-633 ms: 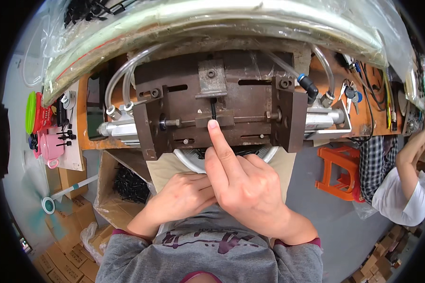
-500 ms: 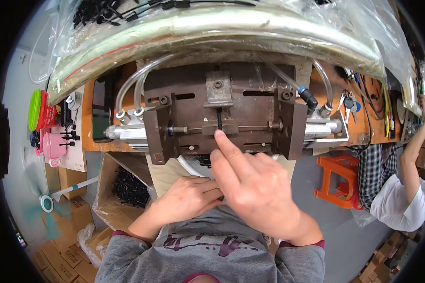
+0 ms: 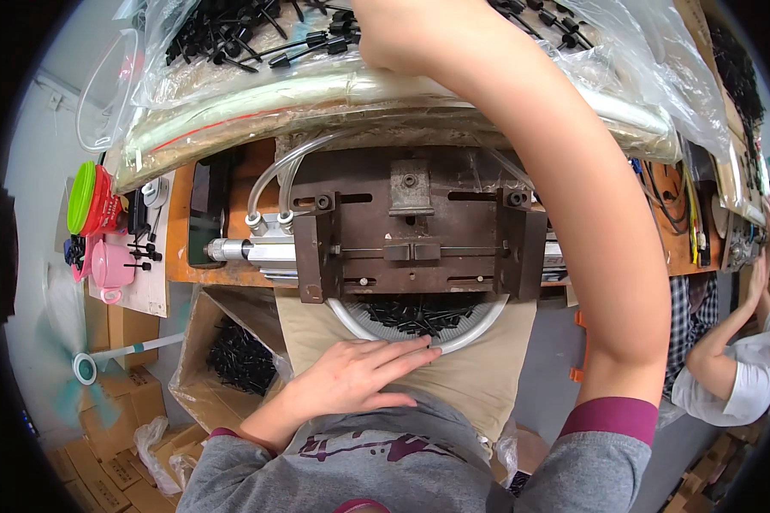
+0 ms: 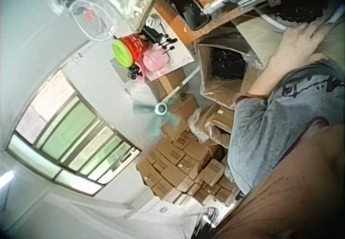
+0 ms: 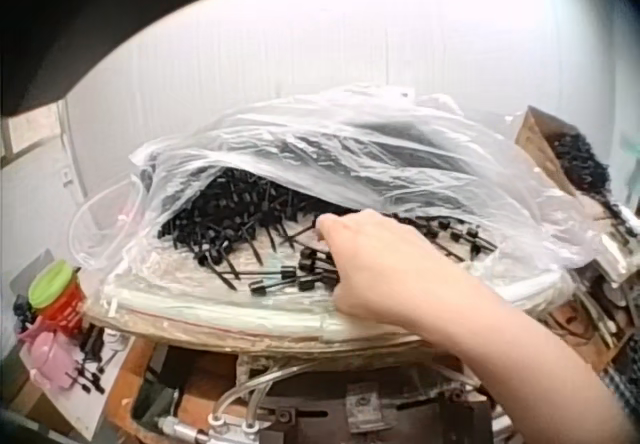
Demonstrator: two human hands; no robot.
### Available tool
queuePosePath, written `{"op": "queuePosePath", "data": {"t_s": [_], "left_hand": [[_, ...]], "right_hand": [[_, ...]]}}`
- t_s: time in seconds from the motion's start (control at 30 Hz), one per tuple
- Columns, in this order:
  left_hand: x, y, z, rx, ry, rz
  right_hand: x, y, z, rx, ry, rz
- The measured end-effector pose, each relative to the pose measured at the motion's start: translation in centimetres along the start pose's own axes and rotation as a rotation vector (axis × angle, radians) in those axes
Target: The recorder is assembling small black electronic components using a pneumatic jig.
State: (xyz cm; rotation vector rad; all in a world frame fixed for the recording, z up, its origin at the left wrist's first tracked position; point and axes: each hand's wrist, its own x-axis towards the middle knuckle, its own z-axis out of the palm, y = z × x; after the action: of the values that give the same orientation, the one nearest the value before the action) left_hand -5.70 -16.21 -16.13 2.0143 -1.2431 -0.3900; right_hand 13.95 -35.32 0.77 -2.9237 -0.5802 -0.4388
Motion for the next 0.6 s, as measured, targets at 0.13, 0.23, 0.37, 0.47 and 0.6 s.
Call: {"op": "queuePosePath", "data": {"t_s": [0.13, 0.23, 0.37, 0.47, 0.6], "left_hand": [[-0.3, 0.0, 0.4, -0.01, 0.0, 0.031], [-0.4, 0.0, 0.4, -0.015, 0.021, 0.038], [-0.3, 0.0, 0.3, -0.005, 0.036, 0.051], [-0.4, 0.0, 0.3, -0.022, 0.049, 0.067], [-0.3, 0.1, 0.3, -0.022, 0.05, 0.079]], "right_hand": [[2.9, 1.0, 1.8, -0.133, -0.129, 0.087], [2.7, 1.0, 0.6, -0.171, -0.215, 0.021], [2.1, 2.6, 0.5, -0.067, -0.171, -0.033], [0.9, 1.7, -1.7, 0.048, -0.211, 0.023], [0.1, 1.0, -3.9, 0.078, -0.206, 0.166]]}}
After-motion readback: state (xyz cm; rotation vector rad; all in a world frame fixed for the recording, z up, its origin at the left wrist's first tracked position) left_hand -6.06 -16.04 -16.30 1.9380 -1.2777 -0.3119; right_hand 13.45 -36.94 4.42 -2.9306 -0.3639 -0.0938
